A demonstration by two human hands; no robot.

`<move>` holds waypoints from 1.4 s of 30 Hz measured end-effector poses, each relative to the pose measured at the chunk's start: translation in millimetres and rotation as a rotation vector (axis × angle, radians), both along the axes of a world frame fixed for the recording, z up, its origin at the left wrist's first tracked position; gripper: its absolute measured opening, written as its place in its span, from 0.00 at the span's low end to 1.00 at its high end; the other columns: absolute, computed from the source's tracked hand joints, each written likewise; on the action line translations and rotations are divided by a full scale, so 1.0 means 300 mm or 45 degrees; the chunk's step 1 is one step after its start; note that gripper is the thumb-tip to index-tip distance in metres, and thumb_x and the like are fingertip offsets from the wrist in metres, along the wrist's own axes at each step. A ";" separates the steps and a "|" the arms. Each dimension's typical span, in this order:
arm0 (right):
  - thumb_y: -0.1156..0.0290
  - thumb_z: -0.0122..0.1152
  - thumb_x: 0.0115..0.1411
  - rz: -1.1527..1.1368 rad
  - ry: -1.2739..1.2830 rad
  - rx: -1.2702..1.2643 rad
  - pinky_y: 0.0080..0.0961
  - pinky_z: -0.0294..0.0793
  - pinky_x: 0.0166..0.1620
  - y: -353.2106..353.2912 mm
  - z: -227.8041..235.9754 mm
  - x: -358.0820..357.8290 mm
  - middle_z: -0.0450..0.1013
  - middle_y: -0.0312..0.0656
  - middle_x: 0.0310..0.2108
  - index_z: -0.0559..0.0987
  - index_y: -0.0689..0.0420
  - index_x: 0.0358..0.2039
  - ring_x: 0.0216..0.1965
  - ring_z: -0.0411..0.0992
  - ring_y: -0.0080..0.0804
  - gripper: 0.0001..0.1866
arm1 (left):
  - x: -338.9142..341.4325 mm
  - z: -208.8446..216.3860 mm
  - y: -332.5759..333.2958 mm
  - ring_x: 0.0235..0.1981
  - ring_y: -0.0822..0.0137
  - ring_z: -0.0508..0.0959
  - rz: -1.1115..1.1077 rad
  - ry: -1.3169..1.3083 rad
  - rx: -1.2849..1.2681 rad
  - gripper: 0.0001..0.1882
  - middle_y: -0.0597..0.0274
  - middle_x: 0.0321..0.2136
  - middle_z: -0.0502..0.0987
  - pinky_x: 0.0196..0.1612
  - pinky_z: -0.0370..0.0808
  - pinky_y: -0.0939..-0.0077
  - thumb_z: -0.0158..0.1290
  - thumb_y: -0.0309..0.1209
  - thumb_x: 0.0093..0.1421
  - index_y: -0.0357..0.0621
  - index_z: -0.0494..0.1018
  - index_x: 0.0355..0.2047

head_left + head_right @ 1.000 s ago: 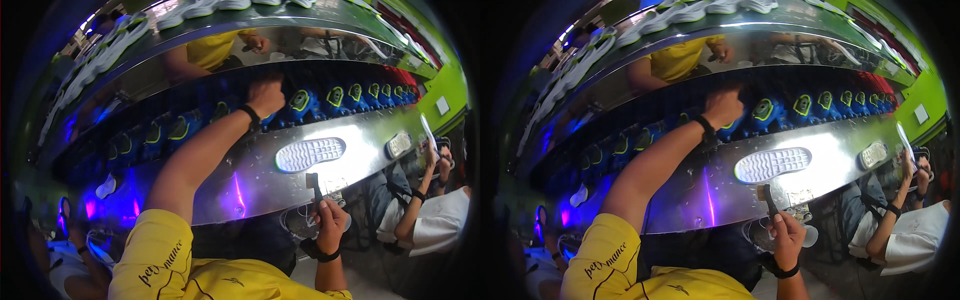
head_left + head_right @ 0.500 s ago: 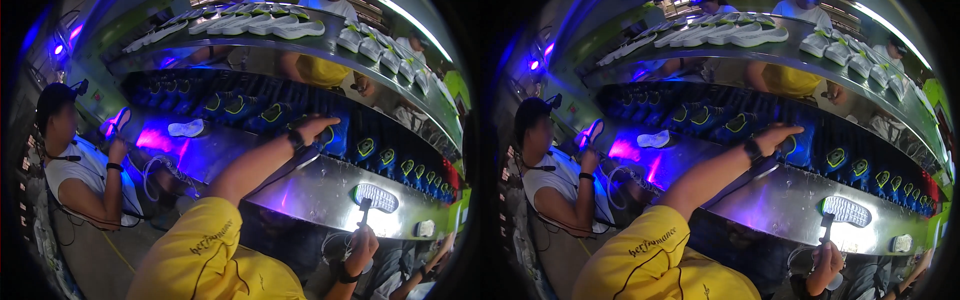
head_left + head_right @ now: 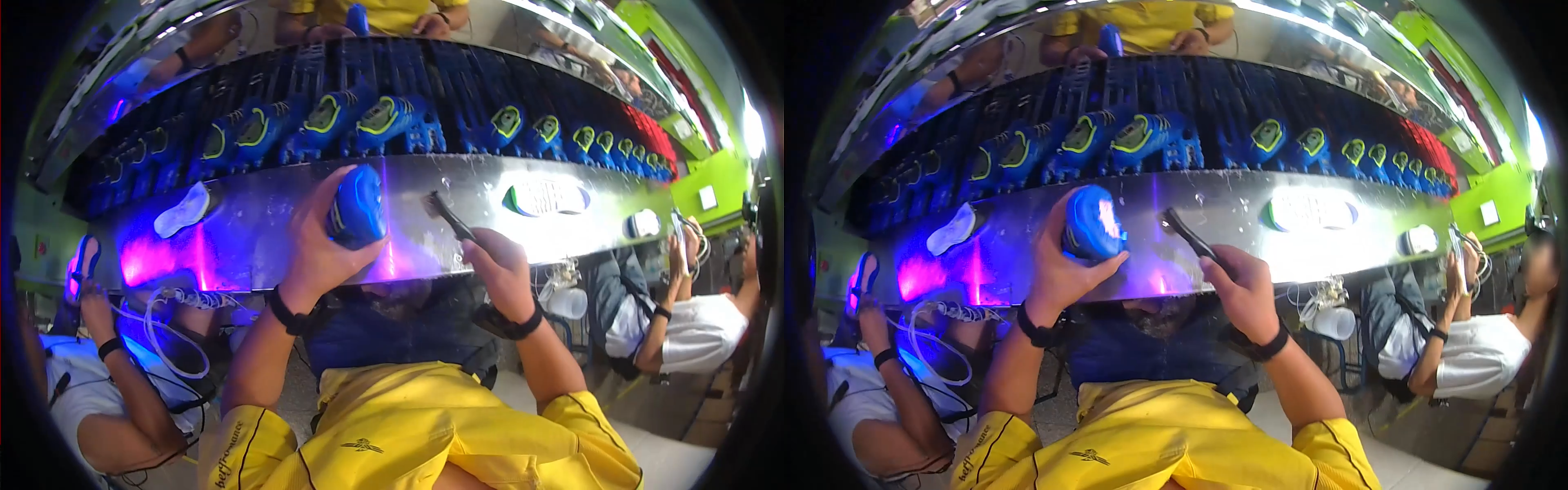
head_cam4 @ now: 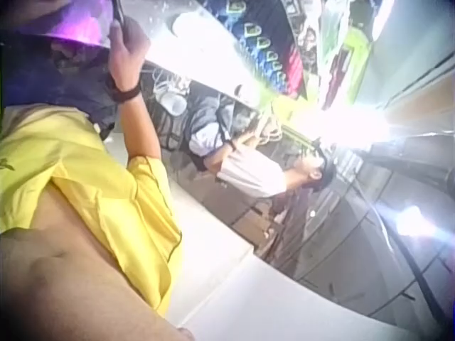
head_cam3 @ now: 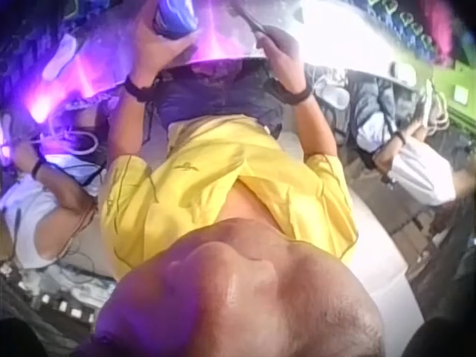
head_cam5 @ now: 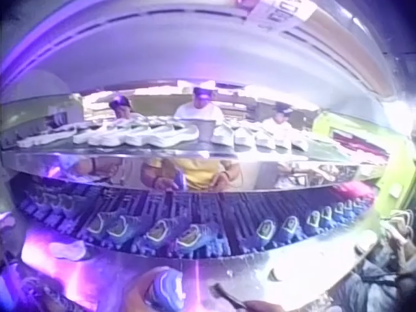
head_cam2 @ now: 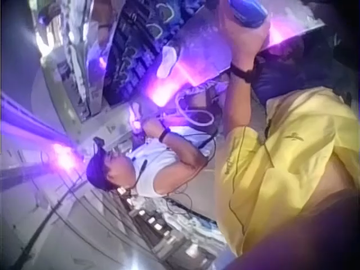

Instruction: Applying glue to the edges and seams of blue athletic shoes using a brush.

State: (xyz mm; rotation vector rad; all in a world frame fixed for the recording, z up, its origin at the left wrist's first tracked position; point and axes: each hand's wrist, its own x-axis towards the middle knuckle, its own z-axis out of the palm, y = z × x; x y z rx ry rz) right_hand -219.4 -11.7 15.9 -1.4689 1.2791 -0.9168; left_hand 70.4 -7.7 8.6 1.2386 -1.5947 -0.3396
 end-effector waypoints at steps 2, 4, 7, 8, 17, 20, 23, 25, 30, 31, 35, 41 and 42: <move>0.68 0.65 0.70 -0.002 0.067 0.054 0.21 0.71 0.35 0.004 -0.003 0.024 0.79 0.36 0.27 0.84 0.68 0.46 0.31 0.73 0.18 0.14 | -0.001 -0.034 0.050 0.55 0.54 0.82 0.004 -0.140 -0.012 0.46 0.51 0.55 0.81 0.61 0.77 0.59 0.80 0.32 0.42 0.42 0.72 0.63; 0.67 0.64 0.70 0.050 0.127 0.057 0.21 0.69 0.33 -0.007 -0.025 0.047 0.78 0.36 0.26 0.85 0.67 0.45 0.28 0.71 0.16 0.14 | -0.014 -0.087 0.098 0.59 0.47 0.78 0.065 -0.256 -0.018 0.45 0.49 0.57 0.79 0.67 0.71 0.52 0.77 0.30 0.43 0.42 0.71 0.63; 0.67 0.63 0.71 0.083 0.086 0.162 0.21 0.66 0.31 0.013 -0.055 0.066 0.77 0.35 0.25 0.85 0.66 0.41 0.26 0.68 0.16 0.13 | -0.041 -0.116 0.184 0.61 0.47 0.78 0.092 -0.358 -0.123 0.42 0.50 0.58 0.78 0.70 0.67 0.48 0.75 0.29 0.46 0.42 0.70 0.62; 0.67 0.62 0.71 0.116 -0.005 0.253 0.22 0.64 0.30 0.006 -0.081 0.070 0.76 0.33 0.24 0.84 0.66 0.38 0.24 0.65 0.16 0.13 | -0.048 -0.127 0.210 0.62 0.47 0.77 0.099 -0.367 -0.124 0.40 0.50 0.59 0.77 0.72 0.62 0.42 0.72 0.28 0.49 0.42 0.69 0.63; 0.67 0.62 0.72 0.191 -0.069 0.288 0.22 0.70 0.34 -0.017 -0.199 0.141 0.77 0.35 0.25 0.84 0.69 0.39 0.28 0.71 0.19 0.14 | -0.055 -0.222 0.305 0.62 0.44 0.77 0.176 -0.480 -0.200 0.38 0.48 0.57 0.77 0.72 0.60 0.34 0.71 0.29 0.54 0.44 0.65 0.62; 0.65 0.62 0.72 0.180 -0.062 0.173 0.28 0.72 0.33 -0.024 -0.245 0.162 0.75 0.40 0.22 0.84 0.67 0.41 0.25 0.71 0.22 0.15 | -0.050 -0.230 0.315 0.62 0.45 0.77 0.169 -0.477 -0.209 0.37 0.48 0.57 0.77 0.72 0.60 0.33 0.71 0.29 0.55 0.44 0.65 0.62; 0.68 0.60 0.75 0.260 0.133 0.186 0.22 0.74 0.37 -0.028 -0.231 0.170 0.80 0.38 0.30 0.83 0.71 0.48 0.33 0.75 0.20 0.16 | -0.050 -0.231 0.315 0.61 0.45 0.77 0.175 -0.482 -0.224 0.36 0.49 0.56 0.77 0.72 0.60 0.33 0.70 0.29 0.55 0.44 0.65 0.62; 0.66 0.61 0.73 0.229 0.112 0.133 0.26 0.74 0.35 -0.020 -0.241 0.178 0.78 0.41 0.26 0.84 0.69 0.45 0.28 0.73 0.23 0.16 | -0.051 -0.228 0.318 0.61 0.45 0.77 0.169 -0.485 -0.212 0.37 0.49 0.56 0.77 0.72 0.60 0.33 0.70 0.29 0.55 0.44 0.65 0.62; 0.64 0.63 0.71 0.198 0.127 -0.005 0.29 0.73 0.32 0.009 -0.236 0.186 0.77 0.44 0.23 0.84 0.67 0.42 0.24 0.71 0.25 0.16 | -0.052 -0.233 0.323 0.61 0.45 0.77 0.171 -0.482 -0.197 0.37 0.49 0.56 0.77 0.72 0.60 0.32 0.71 0.28 0.55 0.45 0.64 0.62; 0.64 0.63 0.71 0.198 0.127 0.011 0.28 0.72 0.32 0.014 -0.236 0.186 0.77 0.44 0.23 0.84 0.67 0.42 0.25 0.71 0.23 0.16 | -0.048 -0.237 0.325 0.61 0.45 0.77 0.170 -0.480 -0.192 0.38 0.49 0.56 0.77 0.72 0.60 0.32 0.71 0.28 0.54 0.45 0.64 0.62; 0.66 0.63 0.72 0.210 0.010 0.131 0.26 0.70 0.31 0.037 -0.222 0.189 0.76 0.41 0.22 0.85 0.67 0.43 0.25 0.68 0.19 0.15 | -0.045 -0.246 0.326 0.62 0.43 0.76 0.170 -0.465 -0.189 0.38 0.47 0.57 0.76 0.72 0.60 0.33 0.71 0.27 0.54 0.44 0.63 0.62; 0.67 0.65 0.71 0.271 -0.029 0.172 0.24 0.68 0.29 0.070 -0.257 0.166 0.75 0.40 0.21 0.85 0.66 0.44 0.25 0.67 0.18 0.13 | -0.045 -0.252 0.326 0.63 0.42 0.74 0.189 -0.447 -0.169 0.39 0.47 0.58 0.75 0.72 0.61 0.33 0.71 0.26 0.53 0.44 0.63 0.62; 0.67 0.65 0.70 0.275 -0.013 0.173 0.25 0.68 0.29 0.081 -0.259 0.163 0.77 0.42 0.22 0.85 0.66 0.44 0.23 0.68 0.21 0.13 | -0.045 -0.254 0.327 0.63 0.42 0.74 0.188 -0.448 -0.167 0.39 0.47 0.58 0.75 0.72 0.61 0.33 0.71 0.26 0.53 0.44 0.63 0.62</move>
